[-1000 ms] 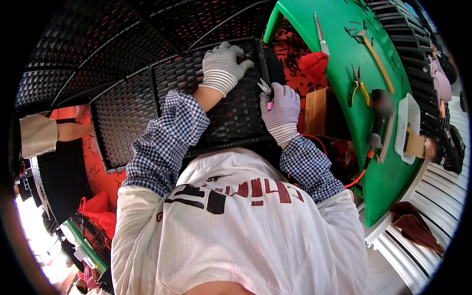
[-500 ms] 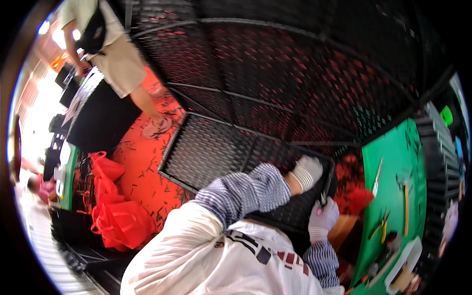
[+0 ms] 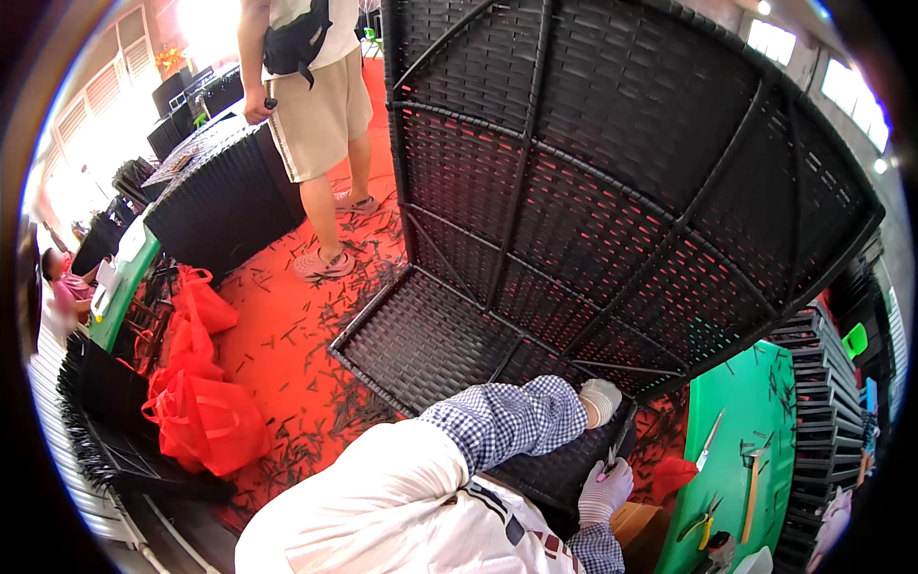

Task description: The person trims excess strands on a wicker chair frame using pliers and scissors, turns the chair frame, and cuts and tucks the woven material along the edges.

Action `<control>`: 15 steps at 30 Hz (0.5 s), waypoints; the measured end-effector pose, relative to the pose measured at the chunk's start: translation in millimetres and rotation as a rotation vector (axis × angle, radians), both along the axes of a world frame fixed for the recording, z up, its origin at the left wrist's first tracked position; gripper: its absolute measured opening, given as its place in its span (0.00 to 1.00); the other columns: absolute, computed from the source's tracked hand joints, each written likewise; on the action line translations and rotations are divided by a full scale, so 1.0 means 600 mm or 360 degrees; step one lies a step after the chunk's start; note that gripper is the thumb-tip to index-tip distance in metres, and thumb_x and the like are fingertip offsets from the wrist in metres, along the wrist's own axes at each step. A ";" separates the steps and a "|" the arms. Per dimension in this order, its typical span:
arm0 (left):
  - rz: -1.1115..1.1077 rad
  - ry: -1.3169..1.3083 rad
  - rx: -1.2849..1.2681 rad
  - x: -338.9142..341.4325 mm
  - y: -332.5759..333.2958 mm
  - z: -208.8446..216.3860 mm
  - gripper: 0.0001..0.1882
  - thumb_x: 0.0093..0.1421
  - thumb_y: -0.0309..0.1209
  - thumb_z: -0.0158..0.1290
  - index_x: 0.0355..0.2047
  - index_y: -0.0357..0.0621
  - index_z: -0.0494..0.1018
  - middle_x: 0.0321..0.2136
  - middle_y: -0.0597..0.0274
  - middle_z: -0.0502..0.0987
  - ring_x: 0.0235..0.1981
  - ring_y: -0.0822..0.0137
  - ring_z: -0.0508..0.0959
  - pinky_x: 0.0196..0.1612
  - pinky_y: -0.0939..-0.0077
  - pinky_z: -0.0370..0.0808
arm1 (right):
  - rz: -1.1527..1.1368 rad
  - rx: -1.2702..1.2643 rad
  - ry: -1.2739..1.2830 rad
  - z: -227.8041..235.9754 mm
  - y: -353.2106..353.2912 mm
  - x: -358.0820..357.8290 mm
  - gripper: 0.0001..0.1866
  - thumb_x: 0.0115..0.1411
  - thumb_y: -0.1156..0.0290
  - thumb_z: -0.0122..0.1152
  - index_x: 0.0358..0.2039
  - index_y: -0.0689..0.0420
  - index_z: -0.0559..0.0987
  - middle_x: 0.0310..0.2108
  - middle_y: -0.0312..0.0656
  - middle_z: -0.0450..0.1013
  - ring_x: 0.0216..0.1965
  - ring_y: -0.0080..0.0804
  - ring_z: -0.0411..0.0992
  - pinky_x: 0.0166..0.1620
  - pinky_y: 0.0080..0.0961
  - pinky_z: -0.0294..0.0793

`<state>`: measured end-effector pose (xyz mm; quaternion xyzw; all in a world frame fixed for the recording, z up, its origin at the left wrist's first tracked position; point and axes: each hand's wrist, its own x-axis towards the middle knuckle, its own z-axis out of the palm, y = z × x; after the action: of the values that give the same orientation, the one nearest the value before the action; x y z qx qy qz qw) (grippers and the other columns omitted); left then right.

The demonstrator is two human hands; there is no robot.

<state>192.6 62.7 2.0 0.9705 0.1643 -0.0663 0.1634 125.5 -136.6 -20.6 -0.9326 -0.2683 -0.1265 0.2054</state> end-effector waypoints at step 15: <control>-0.0107 0.0025 -0.0027 -0.011 -0.005 -0.004 0.13 0.57 0.33 0.56 0.42 0.48 0.82 0.44 0.59 0.82 0.47 0.58 0.82 0.45 0.58 0.79 | 0.0030 -0.0056 -0.0044 -0.009 0.004 0.001 0.19 0.51 0.67 0.67 0.41 0.59 0.72 0.32 0.48 0.71 0.37 0.50 0.71 0.41 0.44 0.69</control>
<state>186.0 59.5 -0.2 0.9735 0.1323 -0.0807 0.1680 126.0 -134.1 -25.8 -0.9317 -0.2822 -0.1327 0.1864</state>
